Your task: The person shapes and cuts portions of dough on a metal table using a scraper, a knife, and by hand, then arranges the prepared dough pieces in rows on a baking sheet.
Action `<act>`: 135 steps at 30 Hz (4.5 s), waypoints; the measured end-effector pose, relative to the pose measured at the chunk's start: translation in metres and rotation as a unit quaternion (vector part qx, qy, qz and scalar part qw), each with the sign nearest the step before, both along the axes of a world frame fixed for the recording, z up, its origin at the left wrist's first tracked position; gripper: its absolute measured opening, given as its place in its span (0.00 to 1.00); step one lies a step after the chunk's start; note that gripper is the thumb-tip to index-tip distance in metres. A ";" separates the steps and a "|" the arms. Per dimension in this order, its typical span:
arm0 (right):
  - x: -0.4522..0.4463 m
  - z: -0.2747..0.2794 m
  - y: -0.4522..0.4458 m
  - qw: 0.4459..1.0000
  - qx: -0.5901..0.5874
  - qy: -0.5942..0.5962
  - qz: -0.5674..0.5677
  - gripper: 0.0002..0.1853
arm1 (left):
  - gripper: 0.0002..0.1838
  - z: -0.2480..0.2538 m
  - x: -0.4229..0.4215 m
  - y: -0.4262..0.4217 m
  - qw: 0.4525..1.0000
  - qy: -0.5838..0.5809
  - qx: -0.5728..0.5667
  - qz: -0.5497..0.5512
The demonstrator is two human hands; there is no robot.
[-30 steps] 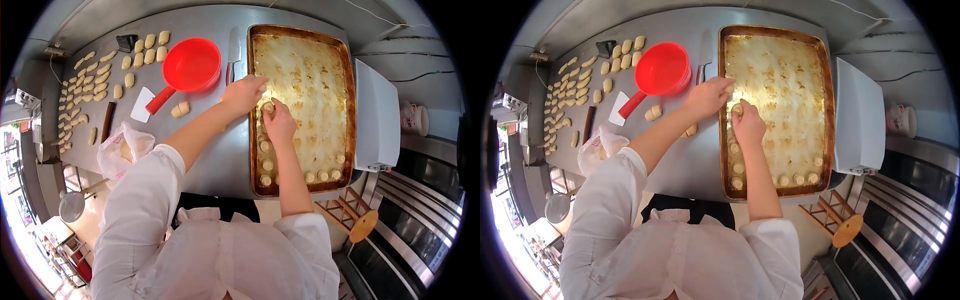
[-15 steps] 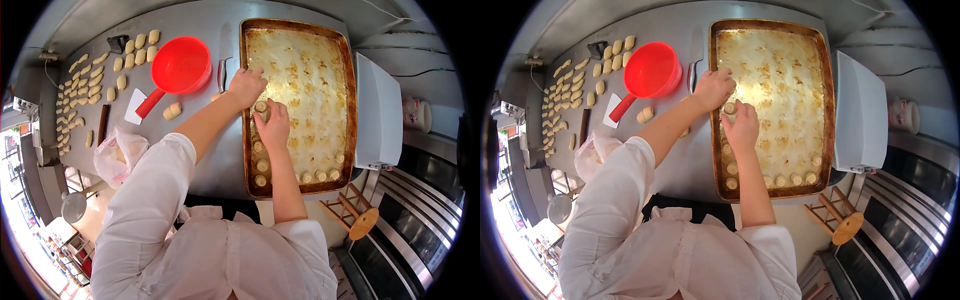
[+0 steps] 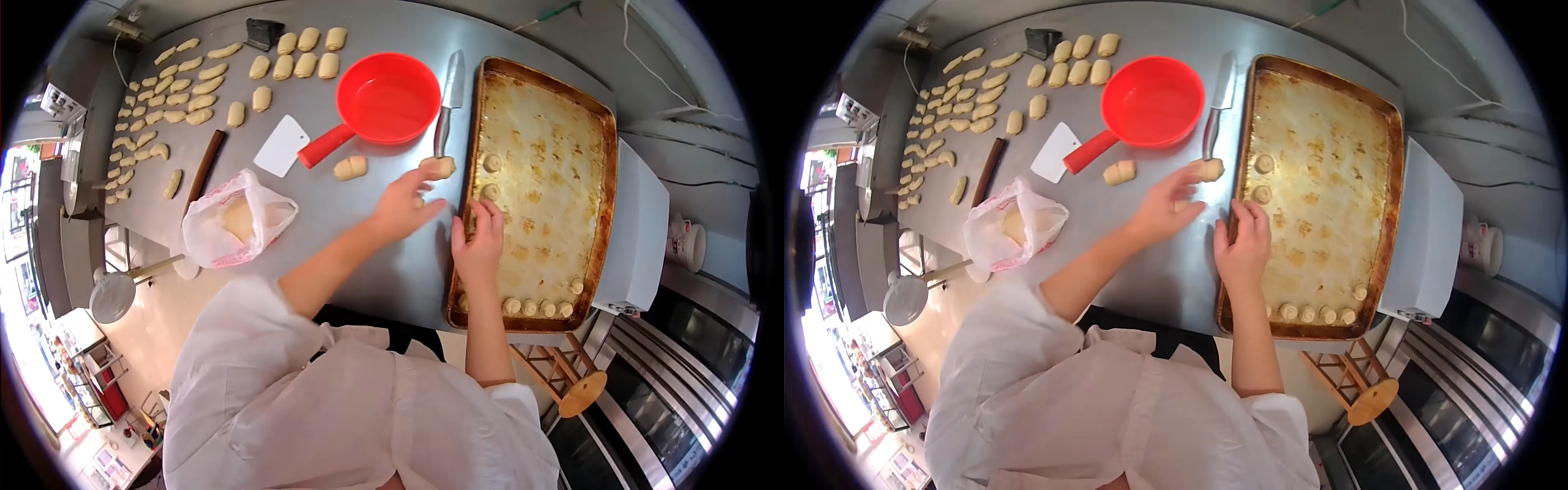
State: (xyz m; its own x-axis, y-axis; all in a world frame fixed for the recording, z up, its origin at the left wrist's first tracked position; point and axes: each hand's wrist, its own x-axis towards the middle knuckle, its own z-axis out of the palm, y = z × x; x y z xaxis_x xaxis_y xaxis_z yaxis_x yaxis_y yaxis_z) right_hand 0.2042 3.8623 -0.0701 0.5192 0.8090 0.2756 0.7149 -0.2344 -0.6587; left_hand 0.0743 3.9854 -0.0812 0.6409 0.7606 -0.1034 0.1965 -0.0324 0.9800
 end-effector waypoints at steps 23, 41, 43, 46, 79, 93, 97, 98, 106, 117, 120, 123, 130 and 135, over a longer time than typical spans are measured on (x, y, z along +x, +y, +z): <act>0.003 -0.023 0.122 0.992 -0.125 -0.015 0.021 0.26 | 0.22 -0.020 -0.096 0.128 0.868 -0.152 -0.248 0.403; 0.038 -0.034 0.132 0.944 -0.253 -0.073 0.198 0.23 | 0.34 -0.050 0.014 0.042 0.918 0.249 0.306 -0.029; 0.030 -0.037 0.114 0.945 -0.209 -0.100 0.232 0.23 | 0.32 -0.055 0.018 0.043 0.915 0.248 0.317 -0.042; 0.022 -0.037 0.112 0.950 -0.219 -0.131 0.179 0.21 | 0.23 -0.067 0.020 0.048 0.907 0.215 0.361 -0.036; -0.131 0.019 0.013 0.830 -0.191 0.494 0.177 0.16 | 0.26 0.030 -0.186 -0.051 0.923 -0.015 -0.376 0.085; -0.166 -0.006 0.004 0.933 0.014 0.360 -0.003 0.12 | 0.21 -0.002 -0.222 -0.054 0.762 -0.194 -0.508 0.353; -0.152 -0.050 -0.014 0.953 -0.054 0.287 0.081 0.18 | 0.21 -0.008 -0.253 -0.052 0.759 -0.183 -0.506 0.366; -0.156 -0.043 -0.010 0.961 -0.096 0.233 0.115 0.19 | 0.20 -0.005 -0.261 -0.052 0.756 -0.176 -0.529 0.343; -0.194 -0.021 0.044 0.919 -0.239 -0.182 0.254 0.23 | 0.19 0.025 -0.285 -0.060 0.767 -0.156 -0.556 0.281; -0.246 -0.069 0.286 0.813 0.010 -0.333 0.478 0.17 | 0.20 0.062 -0.330 -0.070 0.833 -0.182 -0.479 0.208; -0.251 -0.064 0.288 0.796 -0.050 -0.354 0.489 0.11 | 0.20 0.060 -0.337 -0.073 0.825 -0.169 -0.506 0.187; -0.244 -0.021 0.257 0.841 -0.152 -0.311 0.416 0.10 | 0.19 0.060 -0.336 -0.066 0.826 -0.139 -0.519 0.169; -0.127 0.022 0.110 0.987 -0.143 0.042 -0.061 0.17 | 0.19 0.061 -0.295 -0.045 0.869 -0.050 -0.481 0.107; 0.008 0.014 0.094 0.977 -0.174 0.026 -0.123 0.17 | 0.19 0.077 -0.253 -0.042 0.884 -0.058 -0.461 0.052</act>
